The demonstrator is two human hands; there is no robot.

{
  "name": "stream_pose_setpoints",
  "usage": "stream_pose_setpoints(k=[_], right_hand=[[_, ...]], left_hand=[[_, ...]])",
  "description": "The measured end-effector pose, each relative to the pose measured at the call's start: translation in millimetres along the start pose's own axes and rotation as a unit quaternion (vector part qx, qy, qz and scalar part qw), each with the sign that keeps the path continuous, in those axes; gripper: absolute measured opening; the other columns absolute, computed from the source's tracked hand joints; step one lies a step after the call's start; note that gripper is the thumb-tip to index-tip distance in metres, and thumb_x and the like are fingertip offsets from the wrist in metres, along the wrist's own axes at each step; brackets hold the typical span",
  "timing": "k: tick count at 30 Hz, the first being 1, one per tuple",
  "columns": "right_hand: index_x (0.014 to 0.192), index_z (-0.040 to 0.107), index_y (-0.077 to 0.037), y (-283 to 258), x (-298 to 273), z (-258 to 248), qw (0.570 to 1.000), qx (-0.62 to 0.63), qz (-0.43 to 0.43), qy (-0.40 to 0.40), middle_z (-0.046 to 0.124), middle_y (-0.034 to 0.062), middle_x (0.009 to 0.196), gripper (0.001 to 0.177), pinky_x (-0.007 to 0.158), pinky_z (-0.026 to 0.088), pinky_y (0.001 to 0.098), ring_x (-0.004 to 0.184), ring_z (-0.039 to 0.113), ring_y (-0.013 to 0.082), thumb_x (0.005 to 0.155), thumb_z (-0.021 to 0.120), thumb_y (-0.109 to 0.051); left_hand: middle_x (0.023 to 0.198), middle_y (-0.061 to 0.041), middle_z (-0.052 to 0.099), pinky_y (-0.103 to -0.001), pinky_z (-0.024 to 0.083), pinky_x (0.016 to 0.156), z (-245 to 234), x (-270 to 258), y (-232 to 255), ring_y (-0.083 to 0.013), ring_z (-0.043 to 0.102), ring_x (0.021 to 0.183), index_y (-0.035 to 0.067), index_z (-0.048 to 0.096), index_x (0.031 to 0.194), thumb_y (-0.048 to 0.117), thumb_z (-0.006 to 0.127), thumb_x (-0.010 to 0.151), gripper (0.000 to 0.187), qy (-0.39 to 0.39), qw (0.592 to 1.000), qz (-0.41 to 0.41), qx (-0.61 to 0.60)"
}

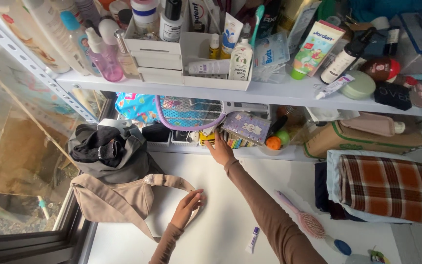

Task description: Organizing and arranging various cosmetic and skincare products on a storage shelf.

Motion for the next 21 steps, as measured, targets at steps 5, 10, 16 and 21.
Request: stream_pose_setpoints(k=[5, 10, 16, 21], right_hand=[[0.135, 0.057, 0.006, 0.3, -63.7, -66.9, 0.983, 0.178, -0.022, -0.049, 0.062, 0.0248, 0.13, 0.052, 0.092, 0.054, 0.043, 0.114, 0.062, 0.0343, 0.102, 0.061, -0.033], [0.097, 0.074, 0.003, 63.2, -100.1, -107.3, 0.942, 0.303, 0.109, -0.092, 0.072, 0.0095, 0.078, 0.032, 0.059, 0.054, 0.026, 0.065, 0.066, 0.0135, 0.102, 0.06, -0.025], [0.071, 0.058, -0.004, 111.6, -119.4, -122.3, 0.88, 0.4, 0.254, 0.041, 0.059, 0.0035, 0.065, 0.042, 0.053, 0.046, 0.0248, 0.054, 0.054, 0.0096, 0.105, 0.063, -0.028], [0.082, 0.061, -0.004, 67.5, -171.7, -88.7, 0.889, 0.39, 0.213, -0.111, 0.067, 0.0012, 0.074, 0.031, 0.06, 0.052, 0.0229, 0.063, 0.061, 0.0077, 0.103, 0.06, -0.027]], left_hand=[[0.112, -0.009, 0.075, -0.031, 0.055, 0.089, -6.9, -3.6, -3.9, -0.0177, 0.072, 0.096, 0.01, 0.051, 0.146, 0.047, 0.051, 0.098, 0.061, 0.048, 0.998, -0.026, -0.033], [0.111, -0.012, 0.078, -0.031, 0.056, 0.086, -14.2, 5.7, -13.3, -0.0199, 0.074, 0.095, 0.001, 0.054, 0.144, 0.052, 0.047, 0.1, 0.067, 0.09, 0.993, -0.041, -0.064], [0.11, -0.011, 0.076, -0.031, 0.056, 0.085, -12.9, 12.4, -18.0, -0.0197, 0.073, 0.094, 0.009, 0.057, 0.143, 0.047, 0.05, 0.099, 0.058, 0.082, 0.993, -0.033, -0.077], [0.11, -0.007, 0.075, -0.028, 0.056, 0.086, -27.1, -15.3, -38.9, -0.0158, 0.071, 0.094, 0.01, 0.064, 0.137, 0.036, 0.06, 0.1, 0.045, 0.06, 0.998, 0.027, -0.001]])
Point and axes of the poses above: each hand's wrist, its own x-axis towards the middle knuckle, its own z-axis out of the palm, y = z × x, the point moved 2 cm from there along x, towards the middle knuckle
